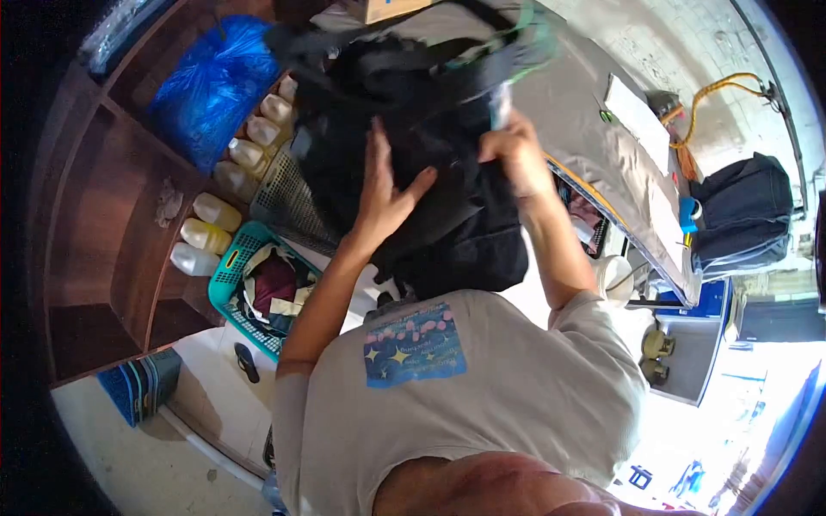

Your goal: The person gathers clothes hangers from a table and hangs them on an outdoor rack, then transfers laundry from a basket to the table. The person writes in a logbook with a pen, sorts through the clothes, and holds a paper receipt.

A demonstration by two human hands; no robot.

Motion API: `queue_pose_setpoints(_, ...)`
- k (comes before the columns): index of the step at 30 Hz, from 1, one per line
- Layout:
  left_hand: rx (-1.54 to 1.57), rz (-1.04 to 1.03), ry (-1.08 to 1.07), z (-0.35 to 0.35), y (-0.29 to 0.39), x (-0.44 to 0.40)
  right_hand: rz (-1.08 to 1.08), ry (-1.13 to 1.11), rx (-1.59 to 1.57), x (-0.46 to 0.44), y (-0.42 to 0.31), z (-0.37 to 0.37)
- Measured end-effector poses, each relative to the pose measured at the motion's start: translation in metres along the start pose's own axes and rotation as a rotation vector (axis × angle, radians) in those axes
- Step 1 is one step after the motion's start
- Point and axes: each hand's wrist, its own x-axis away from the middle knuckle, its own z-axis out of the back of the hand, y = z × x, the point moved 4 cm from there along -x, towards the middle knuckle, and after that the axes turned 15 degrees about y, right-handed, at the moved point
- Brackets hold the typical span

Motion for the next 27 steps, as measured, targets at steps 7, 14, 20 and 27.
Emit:
queue_pose_setpoints(7, 0.048, -0.245, -0.28, -0.098, 0.1, -0.033, 0.168, 0.532, -0.137, 0.028, -0.071, 0.117)
queue_pose_setpoints(14, 0.387, -0.274, -0.616, -0.218, 0.192, -0.038, 0.542, 1.243, -0.119, 0.072, -0.142, 0.139)
queue_pose_setpoints(20, 0.681, 0.05, -0.958, -0.349, 0.174, -0.061, 0.594, 1.124, -0.066, -0.008, -0.147, 0.18)
queue_pose_setpoints(27, 0.547, 0.565, -0.711, -0.441, -0.003, -0.132, 0.484, 0.992, -0.08, -0.219, -0.063, 0.249)
